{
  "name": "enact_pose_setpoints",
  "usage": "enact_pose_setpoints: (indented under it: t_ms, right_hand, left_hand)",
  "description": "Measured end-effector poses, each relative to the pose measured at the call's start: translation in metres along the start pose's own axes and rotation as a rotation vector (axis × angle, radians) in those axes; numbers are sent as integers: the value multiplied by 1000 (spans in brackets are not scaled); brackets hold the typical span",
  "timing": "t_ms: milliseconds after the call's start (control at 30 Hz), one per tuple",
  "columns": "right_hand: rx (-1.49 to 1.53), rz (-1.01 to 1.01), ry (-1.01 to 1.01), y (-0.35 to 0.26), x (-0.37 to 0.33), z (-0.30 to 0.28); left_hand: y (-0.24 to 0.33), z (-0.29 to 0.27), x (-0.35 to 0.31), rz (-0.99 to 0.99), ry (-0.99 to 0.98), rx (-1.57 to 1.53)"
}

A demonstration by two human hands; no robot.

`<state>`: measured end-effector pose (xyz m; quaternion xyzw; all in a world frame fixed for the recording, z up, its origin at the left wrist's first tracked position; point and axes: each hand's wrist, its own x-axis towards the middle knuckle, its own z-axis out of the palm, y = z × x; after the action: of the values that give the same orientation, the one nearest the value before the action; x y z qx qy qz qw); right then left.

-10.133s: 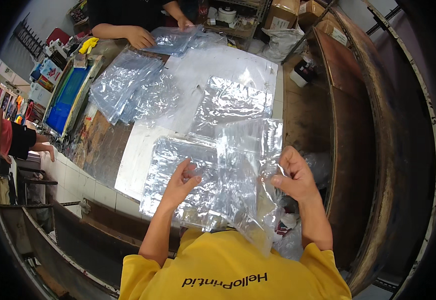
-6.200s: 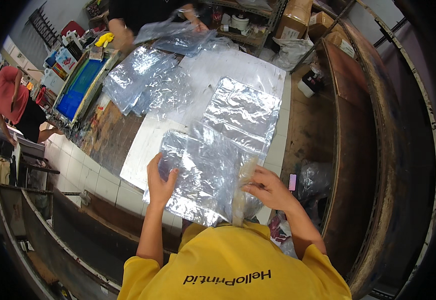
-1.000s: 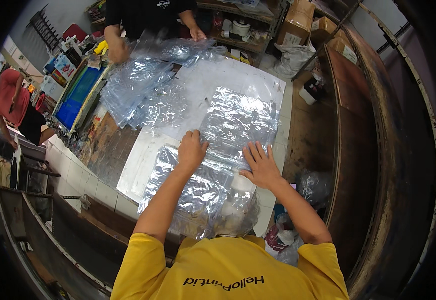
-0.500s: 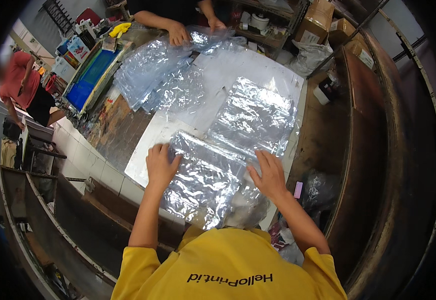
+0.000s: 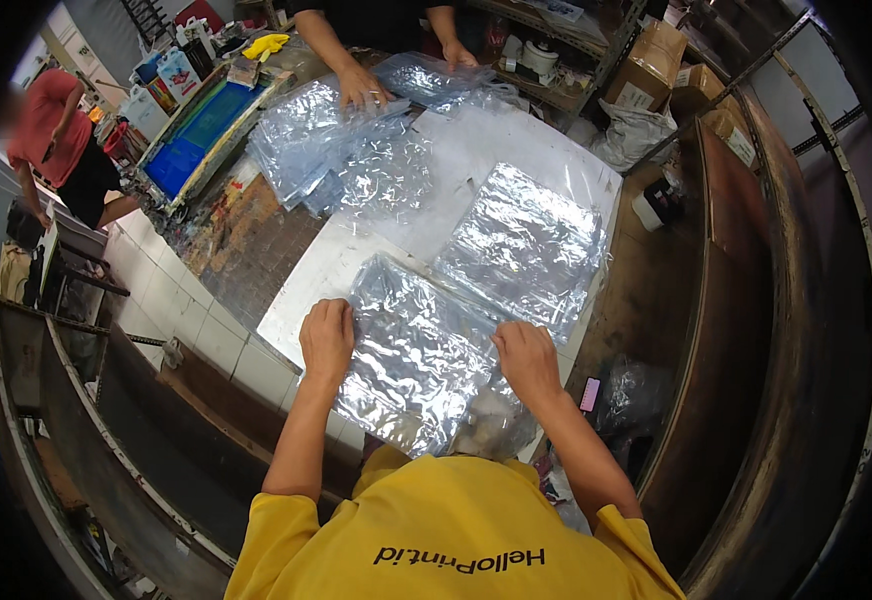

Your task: The person folds multiple clear plastic sheets on a workbench, aligning edges and stacking them. Another person works nearby with a screen printing frame.

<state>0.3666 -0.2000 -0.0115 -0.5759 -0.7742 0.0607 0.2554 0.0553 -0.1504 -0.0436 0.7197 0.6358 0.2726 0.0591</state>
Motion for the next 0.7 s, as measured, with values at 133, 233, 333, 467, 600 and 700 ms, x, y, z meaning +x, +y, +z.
enact_pose_setpoints:
  t_ms: [133, 233, 333, 467, 600, 700]
  right_hand:
    - [22, 1, -6, -6, 0, -11]
    - [31, 5, 108, -9, 1, -16]
    - [137, 8, 223, -13, 1, -25]
    - [597, 167, -9, -38, -19, -49]
    - [780, 13, -128, -79, -6, -70]
    - [829, -263, -87, -91, 7, -70]
  left_hand:
    - [-4, -6, -2, 41, 10, -69]
    - [10, -23, 2, 130, 157, -212]
    - [16, -42, -2, 11, 109, -478]
    - [13, -51, -4, -288, -58, -621]
    - [58, -62, 12, 118, 79, -426]
    - [91, -94, 30, 522, -181, -312]
